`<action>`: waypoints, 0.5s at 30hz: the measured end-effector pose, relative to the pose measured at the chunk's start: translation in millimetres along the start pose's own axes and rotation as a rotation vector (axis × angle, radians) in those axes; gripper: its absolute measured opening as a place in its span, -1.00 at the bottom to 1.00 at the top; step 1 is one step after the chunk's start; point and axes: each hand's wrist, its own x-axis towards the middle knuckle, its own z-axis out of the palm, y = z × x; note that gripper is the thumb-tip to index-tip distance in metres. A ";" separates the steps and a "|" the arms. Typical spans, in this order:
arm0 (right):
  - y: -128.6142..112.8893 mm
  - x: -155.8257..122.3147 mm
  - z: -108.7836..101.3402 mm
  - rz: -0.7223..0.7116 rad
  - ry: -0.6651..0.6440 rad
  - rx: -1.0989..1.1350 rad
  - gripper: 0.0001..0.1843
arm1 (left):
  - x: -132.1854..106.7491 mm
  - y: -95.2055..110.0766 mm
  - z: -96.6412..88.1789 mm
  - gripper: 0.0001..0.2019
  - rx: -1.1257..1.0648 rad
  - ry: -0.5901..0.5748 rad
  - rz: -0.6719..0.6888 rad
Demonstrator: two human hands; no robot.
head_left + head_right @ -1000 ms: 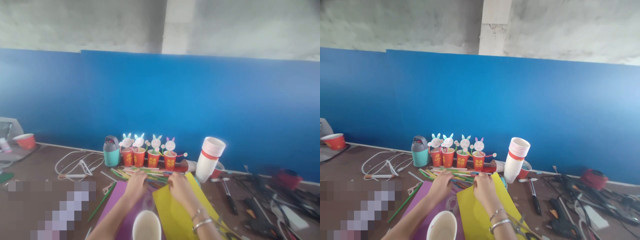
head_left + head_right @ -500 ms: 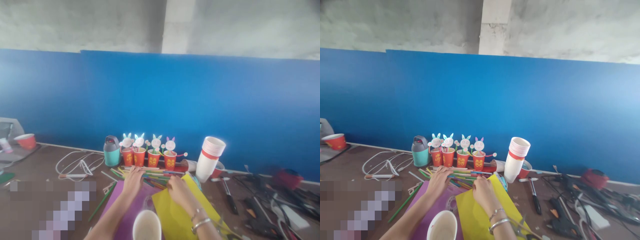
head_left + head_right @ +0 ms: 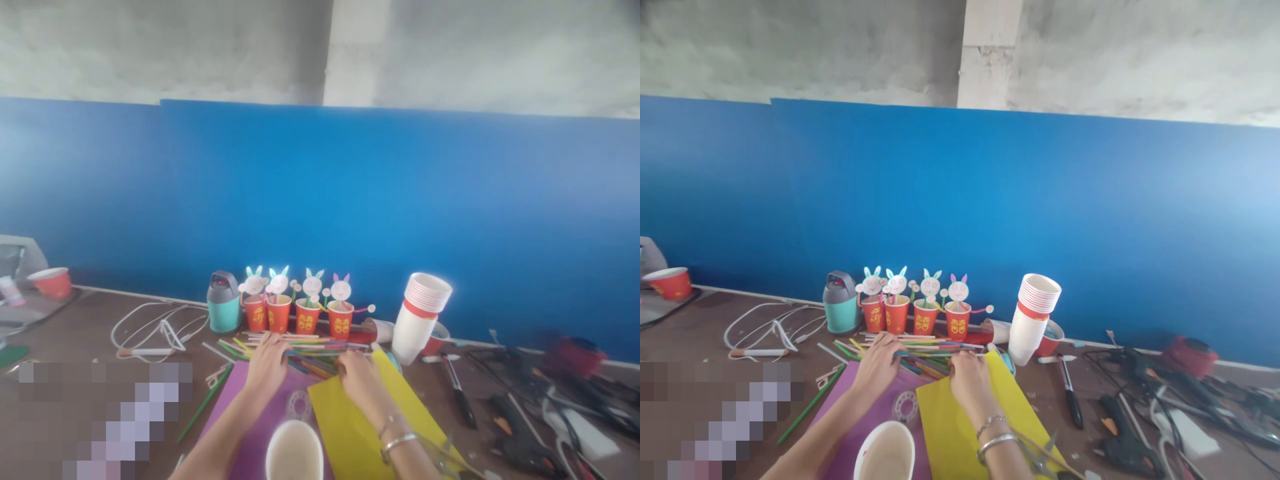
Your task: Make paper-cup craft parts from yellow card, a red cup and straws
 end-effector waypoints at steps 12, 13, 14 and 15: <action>-3.8 3.5 5.9 0.008 0.022 -0.058 -0.70 | 1.9 9.9 -2.1 -0.79 -0.477 0.082 -0.130; -3.1 3.8 5.4 -0.002 0.019 -0.055 -0.70 | 3.2 10.8 -3.4 -0.81 -0.547 0.090 -0.159; -2.4 4.1 4.9 -0.016 0.016 -0.051 -0.70 | 4.8 11.6 -4.9 -0.83 -0.624 0.097 -0.194; -1.8 4.3 4.7 -0.034 0.013 -0.044 -0.70 | 6.5 12.5 -6.8 -0.82 -0.706 0.101 -0.232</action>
